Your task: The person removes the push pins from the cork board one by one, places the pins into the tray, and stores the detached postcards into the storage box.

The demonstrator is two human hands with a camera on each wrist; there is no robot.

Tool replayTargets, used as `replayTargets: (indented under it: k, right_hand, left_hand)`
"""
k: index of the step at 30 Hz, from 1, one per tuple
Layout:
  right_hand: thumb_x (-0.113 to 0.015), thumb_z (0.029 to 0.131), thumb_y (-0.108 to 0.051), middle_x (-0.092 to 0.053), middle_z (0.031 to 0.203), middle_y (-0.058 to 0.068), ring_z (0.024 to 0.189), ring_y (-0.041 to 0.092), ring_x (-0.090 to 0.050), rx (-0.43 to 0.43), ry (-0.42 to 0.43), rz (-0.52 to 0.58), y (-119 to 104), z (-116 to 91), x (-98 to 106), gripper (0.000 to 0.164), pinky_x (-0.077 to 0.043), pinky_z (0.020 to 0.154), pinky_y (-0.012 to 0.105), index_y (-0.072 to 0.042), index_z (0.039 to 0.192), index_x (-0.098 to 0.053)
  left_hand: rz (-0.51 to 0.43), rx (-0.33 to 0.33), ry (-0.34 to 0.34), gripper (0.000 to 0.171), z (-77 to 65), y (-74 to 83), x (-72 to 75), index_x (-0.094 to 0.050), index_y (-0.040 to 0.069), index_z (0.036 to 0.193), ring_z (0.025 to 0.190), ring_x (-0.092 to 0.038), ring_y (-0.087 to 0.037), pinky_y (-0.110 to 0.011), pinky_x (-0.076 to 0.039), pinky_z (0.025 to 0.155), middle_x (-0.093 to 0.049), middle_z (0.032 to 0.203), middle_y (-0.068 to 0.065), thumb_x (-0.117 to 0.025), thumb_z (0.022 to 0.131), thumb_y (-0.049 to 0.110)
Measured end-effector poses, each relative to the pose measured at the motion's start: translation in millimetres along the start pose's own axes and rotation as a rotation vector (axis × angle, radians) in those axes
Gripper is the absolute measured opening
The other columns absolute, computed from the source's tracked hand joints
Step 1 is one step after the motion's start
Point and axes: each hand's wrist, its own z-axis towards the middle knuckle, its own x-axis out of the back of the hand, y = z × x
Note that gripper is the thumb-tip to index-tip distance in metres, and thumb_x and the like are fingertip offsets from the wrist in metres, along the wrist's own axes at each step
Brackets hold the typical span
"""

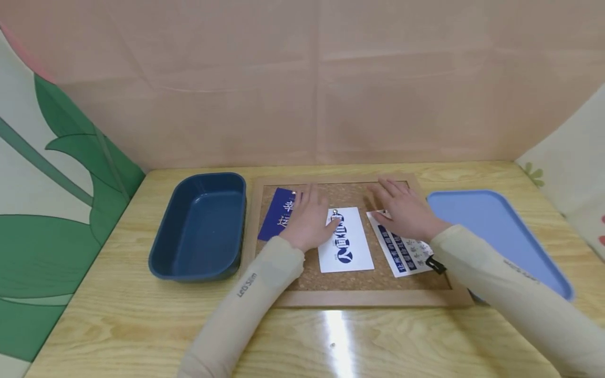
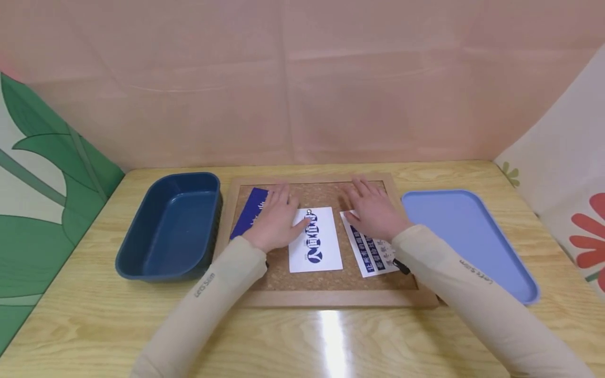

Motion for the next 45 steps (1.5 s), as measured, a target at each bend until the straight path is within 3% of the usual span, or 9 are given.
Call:
replayTargets:
  k: [4, 16, 27, 39, 45]
  right_hand:
    - [-0.064, 0.090, -0.017, -0.040, 0.140, 0.033, 0.129, 0.049, -0.038, 0.038, 0.035, 0.034, 4, -2, 0, 0.058, -0.030, 0.107, 0.063, 0.003, 0.140, -0.042]
    - [-0.062, 0.087, -0.003, -0.049, 0.132, 0.026, 0.114, 0.042, -0.054, 0.021, 0.022, 0.134, 14, -8, -1, 0.042, -0.048, 0.093, 0.054, 0.005, 0.128, -0.054]
    - [-0.063, 0.086, -0.002, -0.058, 0.120, 0.021, 0.107, 0.037, -0.058, 0.048, 0.033, 0.140, 19, -9, -4, 0.034, -0.050, 0.090, 0.052, 0.004, 0.120, -0.060]
    - [-0.063, 0.086, -0.001, -0.058, 0.111, 0.016, 0.101, 0.032, -0.059, 0.071, 0.040, 0.162, 20, -10, -10, 0.027, -0.051, 0.089, 0.050, 0.002, 0.113, -0.065]
    - [-0.063, 0.086, -0.001, -0.058, 0.109, 0.016, 0.097, 0.031, -0.059, 0.051, 0.034, 0.176, 20, -11, -10, 0.027, -0.051, 0.086, 0.050, 0.001, 0.113, -0.065]
  left_hand:
    - [0.034, -0.031, -0.002, 0.065, 2.2, 7.4, -0.7, -0.038, -0.002, 0.144, 0.147, -0.010, -0.037, -0.048, -0.009, 0.120, -0.015, 0.156, -0.026, -0.049, 0.097, 0.043]
    - [0.099, -0.090, -0.005, 0.060, 3.1, 25.6, -6.5, -0.044, 0.000, 0.140, 0.145, -0.020, -0.037, -0.046, -0.015, 0.120, -0.026, 0.153, -0.025, -0.049, 0.097, 0.042]
    - [0.100, -0.156, 0.000, 0.054, 1.6, 36.6, -6.9, -0.050, 0.001, 0.135, 0.129, -0.045, -0.031, -0.041, -0.031, 0.113, -0.047, 0.136, -0.018, -0.052, 0.097, 0.039]
    - [0.143, -0.268, 0.051, 0.037, -4.5, 48.3, -11.6, -0.061, 0.004, 0.118, 0.108, -0.058, -0.023, -0.033, -0.045, 0.097, -0.058, 0.118, -0.010, -0.054, 0.095, 0.032]
    - [0.164, -0.295, 0.009, 0.033, -5.2, 58.3, -15.5, -0.064, 0.006, 0.111, 0.095, -0.062, -0.020, -0.030, -0.051, 0.085, -0.061, 0.111, -0.009, -0.054, 0.095, 0.033]
